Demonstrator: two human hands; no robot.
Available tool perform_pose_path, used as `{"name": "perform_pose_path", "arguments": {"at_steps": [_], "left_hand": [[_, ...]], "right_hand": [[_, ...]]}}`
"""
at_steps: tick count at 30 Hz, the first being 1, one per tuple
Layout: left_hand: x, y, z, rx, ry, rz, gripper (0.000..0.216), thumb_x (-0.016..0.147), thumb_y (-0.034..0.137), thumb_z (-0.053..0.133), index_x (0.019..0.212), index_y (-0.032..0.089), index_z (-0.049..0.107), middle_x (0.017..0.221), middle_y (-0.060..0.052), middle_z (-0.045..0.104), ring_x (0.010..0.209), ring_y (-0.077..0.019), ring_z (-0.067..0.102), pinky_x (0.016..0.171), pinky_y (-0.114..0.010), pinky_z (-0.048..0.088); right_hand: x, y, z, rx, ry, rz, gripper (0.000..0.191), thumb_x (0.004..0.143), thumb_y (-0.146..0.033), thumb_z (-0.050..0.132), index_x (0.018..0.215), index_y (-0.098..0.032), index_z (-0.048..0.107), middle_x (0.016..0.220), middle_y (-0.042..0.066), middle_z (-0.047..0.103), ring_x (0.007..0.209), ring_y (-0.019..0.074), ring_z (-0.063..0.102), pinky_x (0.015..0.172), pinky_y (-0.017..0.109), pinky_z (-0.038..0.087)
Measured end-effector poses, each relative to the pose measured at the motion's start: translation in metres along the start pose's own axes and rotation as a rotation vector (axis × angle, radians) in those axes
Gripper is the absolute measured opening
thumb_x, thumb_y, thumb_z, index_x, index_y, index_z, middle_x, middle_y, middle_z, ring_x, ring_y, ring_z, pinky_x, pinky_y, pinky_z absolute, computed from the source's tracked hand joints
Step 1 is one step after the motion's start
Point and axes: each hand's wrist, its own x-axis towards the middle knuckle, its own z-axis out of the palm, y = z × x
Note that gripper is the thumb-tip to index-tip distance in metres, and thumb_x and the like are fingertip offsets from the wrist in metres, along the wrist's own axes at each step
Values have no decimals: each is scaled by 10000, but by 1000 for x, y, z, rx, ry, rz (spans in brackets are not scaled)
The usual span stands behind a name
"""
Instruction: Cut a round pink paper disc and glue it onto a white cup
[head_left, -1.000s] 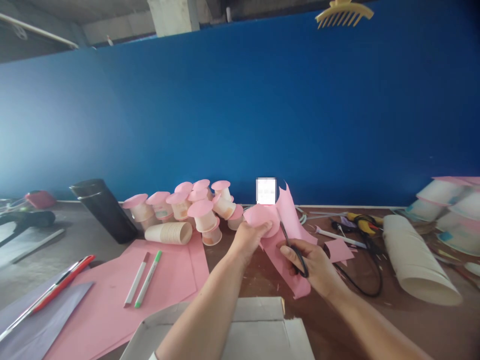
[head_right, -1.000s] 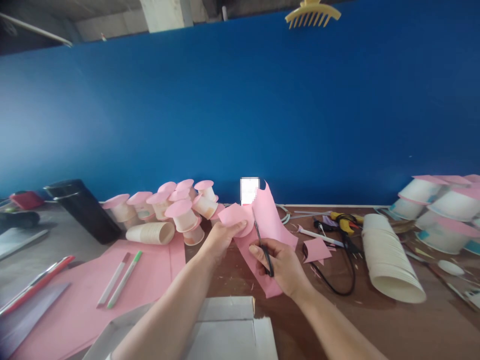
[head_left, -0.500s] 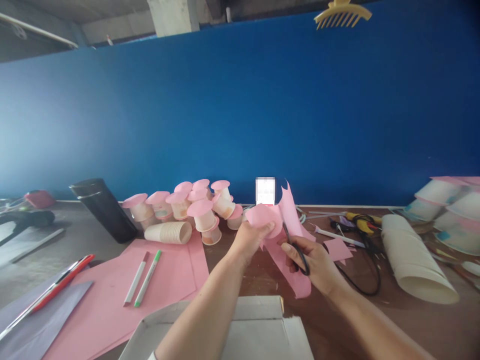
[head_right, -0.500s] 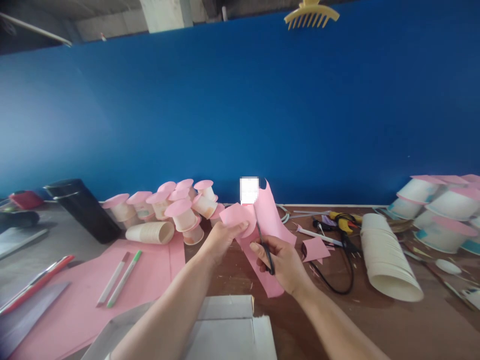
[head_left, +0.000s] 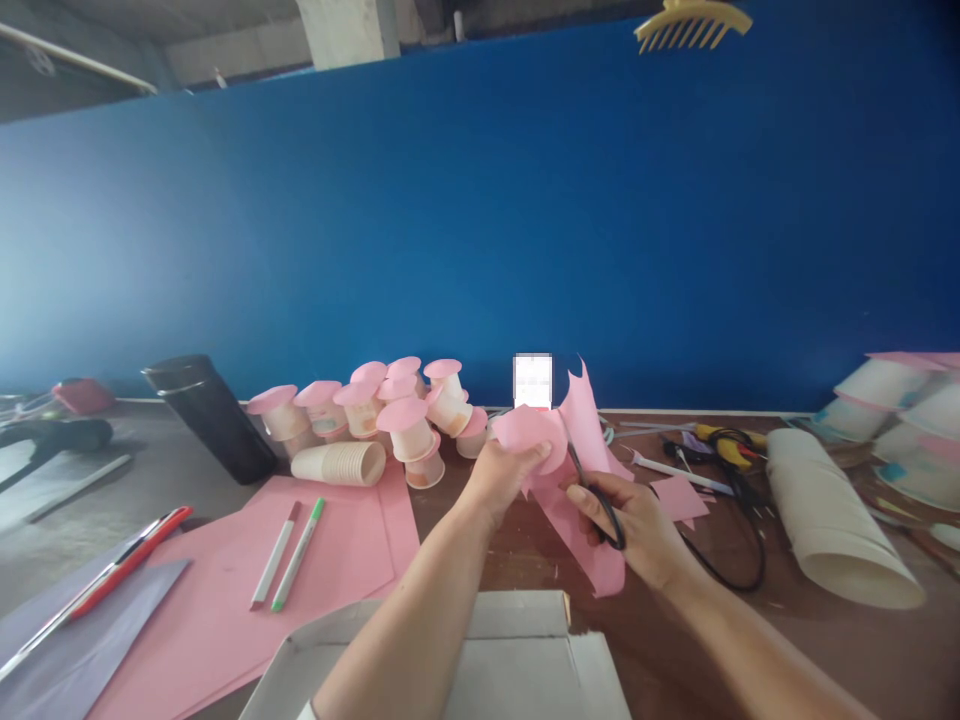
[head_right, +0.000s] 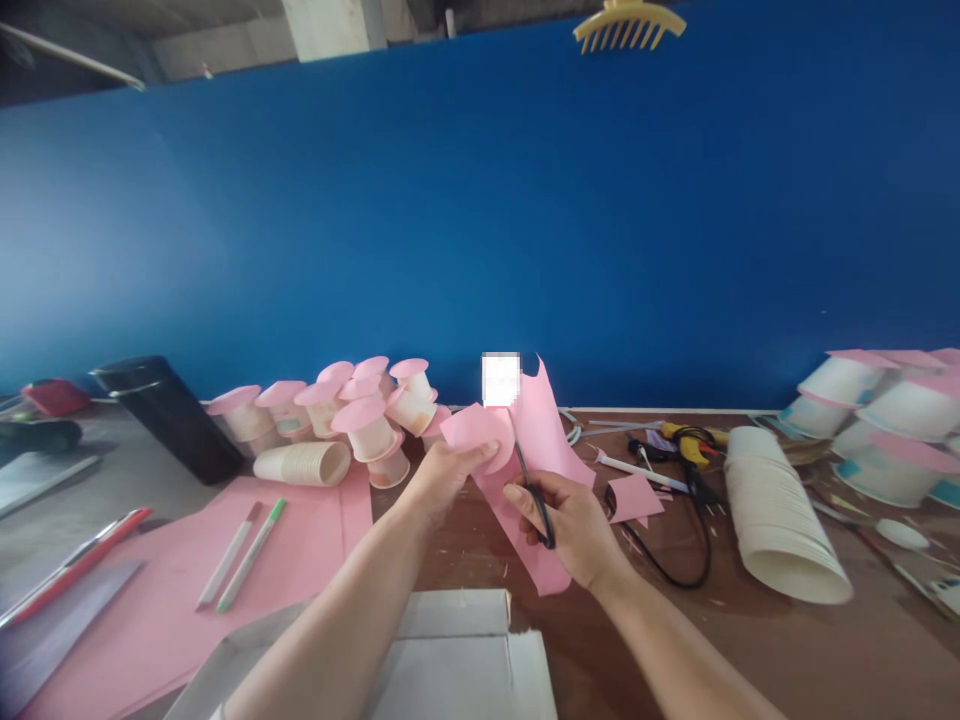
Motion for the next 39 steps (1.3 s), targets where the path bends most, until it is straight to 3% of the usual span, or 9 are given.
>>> {"name": "perform_pose_path", "arguments": {"at_steps": [10,18,39], "left_hand": [[3,-4,-2,-6,-11,37,375,708,335,732,1027,143,685,1020,-114,700,914,-249,641,807,-342,495],[3,-2,-1,-39,-16,54,394,701,319,741,1049,152,658,939,-98,696,903,-239,639,797,-320,508],[6,-8,-4,-88,-46,75,447,692,349,772,1064,138,643,908,-103,682,927,-242,634,848,-342,511]], "right_hand": [[-1,-4,0,13,2,-5,421,699,-592,685,678,-175,636,490,-33,514,475,118,469,476,245,382],[0,-1,-2,-2,-3,-3,417,705,-587,682,681,-173,639,498,-32,511,480,117,469,473,240,377],[-1,2,-3,-2,0,7,440,723,-580,670,816,-150,664,505,-31,515,494,120,465,478,240,372]]}}
